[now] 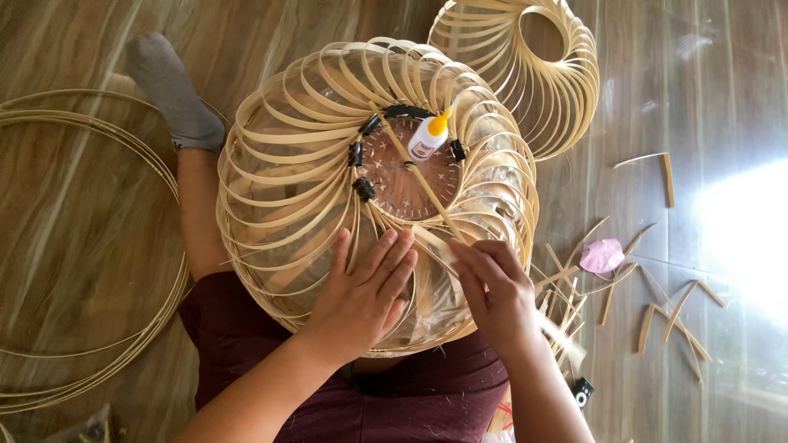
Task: The person constructs a bamboo lampshade by applying adhesive to a central core and positioning bamboo strips onto the structure, using a knife to trim strips.
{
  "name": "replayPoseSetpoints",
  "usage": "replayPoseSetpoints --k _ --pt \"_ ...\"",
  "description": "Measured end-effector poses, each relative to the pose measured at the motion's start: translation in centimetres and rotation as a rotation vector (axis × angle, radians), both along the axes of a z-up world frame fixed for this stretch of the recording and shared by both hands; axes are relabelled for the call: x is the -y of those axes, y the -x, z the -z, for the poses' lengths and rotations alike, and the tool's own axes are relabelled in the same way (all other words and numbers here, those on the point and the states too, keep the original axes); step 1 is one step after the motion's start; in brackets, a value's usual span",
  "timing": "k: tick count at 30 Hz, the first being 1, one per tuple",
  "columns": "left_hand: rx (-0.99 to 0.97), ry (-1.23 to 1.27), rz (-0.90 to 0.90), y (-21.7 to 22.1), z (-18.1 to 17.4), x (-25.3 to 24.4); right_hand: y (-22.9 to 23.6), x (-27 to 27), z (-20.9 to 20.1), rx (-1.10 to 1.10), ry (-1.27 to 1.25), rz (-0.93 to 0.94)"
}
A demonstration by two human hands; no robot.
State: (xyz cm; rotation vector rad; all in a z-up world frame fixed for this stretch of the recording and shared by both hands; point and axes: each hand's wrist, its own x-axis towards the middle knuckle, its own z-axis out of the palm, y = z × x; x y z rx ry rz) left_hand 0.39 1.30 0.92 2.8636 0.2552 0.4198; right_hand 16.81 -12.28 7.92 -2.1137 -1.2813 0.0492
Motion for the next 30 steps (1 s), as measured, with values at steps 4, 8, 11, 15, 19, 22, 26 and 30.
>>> replayPoseSetpoints --k 4,8,11,15,19,22,26,30 --pt "0.055 0.016 0.002 -0.2 0.1 0.0 -0.3 -0.9 0.5 0.132 0.015 -0.009" --pt "0.074 0.028 0.003 0.0 0.1 -0.1 0.0 -1.3 1.1 0.313 0.0 0.014" --pt "0.09 0.033 0.001 0.0 0.0 0.0 0.3 -1.6 1.3 0.351 0.02 0.04" --pt "0.082 0.034 -0.003 0.0 -0.1 0.0 0.4 -2.3 1.4 0.334 0.031 0.04" --pt "0.073 0.049 -0.003 0.1 -0.3 0.0 0.5 -2.9 1.6 0.339 0.053 0.034" --pt "0.071 0.052 -0.007 0.2 -0.4 0.0 0.5 -2.9 1.9 0.32 0.068 0.041" --pt "0.06 0.037 -0.018 -0.1 -0.6 0.1 0.4 -2.8 2.3 0.293 0.043 0.031" --pt "-0.007 0.039 -0.015 -0.4 -1.4 0.2 0.2 -2.9 2.7 0.269 0.039 0.031"
